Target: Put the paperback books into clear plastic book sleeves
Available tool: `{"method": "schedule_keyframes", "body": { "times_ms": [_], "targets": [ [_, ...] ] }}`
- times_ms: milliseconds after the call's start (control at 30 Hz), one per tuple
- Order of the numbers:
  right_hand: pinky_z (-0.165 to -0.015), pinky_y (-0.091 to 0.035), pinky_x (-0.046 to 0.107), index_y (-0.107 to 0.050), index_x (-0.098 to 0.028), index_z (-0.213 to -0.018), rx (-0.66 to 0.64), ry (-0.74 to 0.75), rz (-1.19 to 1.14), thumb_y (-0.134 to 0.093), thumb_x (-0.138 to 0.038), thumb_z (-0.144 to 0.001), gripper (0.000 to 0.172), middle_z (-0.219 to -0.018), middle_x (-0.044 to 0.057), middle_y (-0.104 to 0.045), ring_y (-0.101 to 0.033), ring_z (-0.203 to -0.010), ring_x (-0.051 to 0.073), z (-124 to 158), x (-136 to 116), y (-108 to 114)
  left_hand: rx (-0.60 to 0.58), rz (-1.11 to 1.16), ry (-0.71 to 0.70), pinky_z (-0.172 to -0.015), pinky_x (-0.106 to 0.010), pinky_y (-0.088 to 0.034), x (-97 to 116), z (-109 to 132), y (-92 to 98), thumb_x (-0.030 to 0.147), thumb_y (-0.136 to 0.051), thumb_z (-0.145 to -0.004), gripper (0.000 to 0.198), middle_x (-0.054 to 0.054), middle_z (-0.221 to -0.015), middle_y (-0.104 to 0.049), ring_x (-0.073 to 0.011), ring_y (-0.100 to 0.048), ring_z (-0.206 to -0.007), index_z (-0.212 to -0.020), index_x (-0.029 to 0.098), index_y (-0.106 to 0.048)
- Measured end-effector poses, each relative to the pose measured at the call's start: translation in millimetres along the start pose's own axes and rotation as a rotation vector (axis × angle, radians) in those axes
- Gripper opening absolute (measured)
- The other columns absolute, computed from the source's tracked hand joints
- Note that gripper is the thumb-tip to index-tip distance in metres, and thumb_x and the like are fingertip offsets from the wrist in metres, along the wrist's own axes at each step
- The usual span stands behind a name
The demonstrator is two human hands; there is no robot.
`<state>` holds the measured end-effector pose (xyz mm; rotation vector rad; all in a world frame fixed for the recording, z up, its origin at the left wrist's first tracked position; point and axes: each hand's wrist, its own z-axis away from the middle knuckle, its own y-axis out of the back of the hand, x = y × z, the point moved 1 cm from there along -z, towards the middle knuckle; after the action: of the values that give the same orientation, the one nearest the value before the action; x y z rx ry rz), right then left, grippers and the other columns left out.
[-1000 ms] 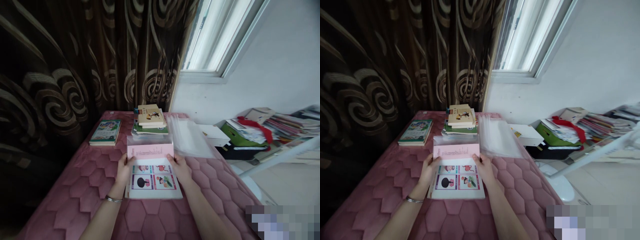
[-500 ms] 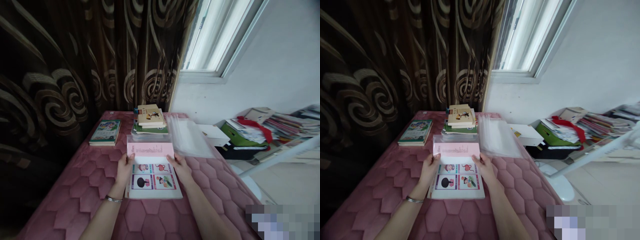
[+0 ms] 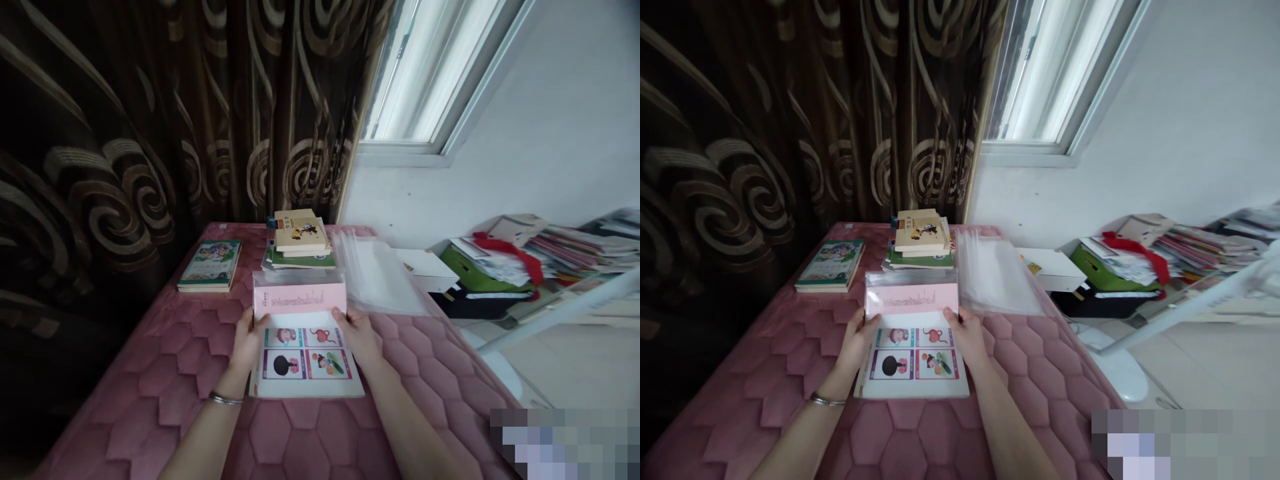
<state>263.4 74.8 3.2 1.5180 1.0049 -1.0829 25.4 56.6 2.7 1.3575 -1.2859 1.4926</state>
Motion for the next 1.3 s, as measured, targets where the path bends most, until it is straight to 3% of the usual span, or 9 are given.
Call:
{"method": "schedule_keyframes", "body": {
  "times_ms": [167,400,800,1033,1200,1300],
  "targets": [
    [-0.049,-0.032,0.026,-0.053,-0.020,-0.061,0.003,0.000,-0.032,-0.057,-0.061,-0.073,0.043,-0.053,-0.002,-0.050,-0.042,-0.051,0.014,-0.2,0.2,-1.0,0.050,-0.148,-0.056,-0.074,-0.028,-0.048,1.9,-2.9,1.7,0.038,-0.069,-0.071,0.028,-0.005,-0.088,-0.073,-0.0196,-0.064,-0.081,-0.088,0.016,-0.067],
    [-0.050,-0.036,0.025,-0.056,-0.021,-0.068,-0.049,-0.041,-0.138,-0.062,-0.060,-0.070,0.039,-0.058,-0.002,-0.054,-0.046,-0.054,0.014,3.7,-6.4,0.2,0.071,-0.214,-0.061,-0.065,-0.025,-0.045,3.3,-1.2,1.1,0.048,-0.065,-0.073,0.035,-0.002,-0.075,-0.069,-0.0170,-0.060,-0.070,-0.084,0.014,-0.066],
    [-0.047,-0.033,0.026,-0.052,-0.021,-0.061,0.035,0.022,0.000,-0.057,-0.058,-0.075,0.040,-0.053,-0.002,-0.050,-0.043,-0.051,0.015,-1.8,6.0,-1.7,-0.014,-0.102,-0.011,-0.080,-0.032,-0.050,3.4,-1.6,2.2,0.043,-0.073,-0.066,0.040,-0.009,-0.096,-0.074,-0.0230,-0.066,-0.087,-0.094,0.015,-0.068],
    [-0.050,-0.036,0.027,-0.054,-0.021,-0.063,0.013,-0.018,-0.048,-0.059,-0.057,-0.074,0.038,-0.056,-0.002,-0.054,-0.047,-0.054,0.016,0.2,1.4,0.4,0.022,-0.155,-0.015,-0.070,-0.028,-0.048,3.1,-3.1,2.0,0.045,-0.070,-0.068,0.037,-0.006,-0.083,-0.073,-0.0196,-0.063,-0.075,-0.087,0.013,-0.067],
    [-0.056,-0.043,0.029,-0.064,-0.021,-0.084,-0.102,-0.024,-0.198,-0.065,-0.053,-0.071,0.035,-0.073,0.002,-0.066,-0.057,-0.064,0.020,2.3,-7.1,2.7,0.024,-0.178,-0.038,-0.067,-0.027,-0.047,4.3,-2.4,0.2,0.048,-0.067,-0.071,0.037,-0.005,-0.080,-0.072,-0.0188,-0.062,-0.073,-0.084,0.013,-0.067],
    [-0.055,-0.043,0.029,-0.063,-0.023,-0.079,-0.088,-0.024,-0.154,-0.063,-0.053,-0.072,0.031,-0.070,0.001,-0.065,-0.057,-0.063,0.019,1.7,-5.4,3.2,0.034,-0.194,-0.028,-0.067,-0.027,-0.047,7.8,-1.1,-1.2,0.049,-0.065,-0.072,0.037,-0.005,-0.079,-0.071,-0.0194,-0.062,-0.074,-0.084,0.014,-0.066]
  ]
}}
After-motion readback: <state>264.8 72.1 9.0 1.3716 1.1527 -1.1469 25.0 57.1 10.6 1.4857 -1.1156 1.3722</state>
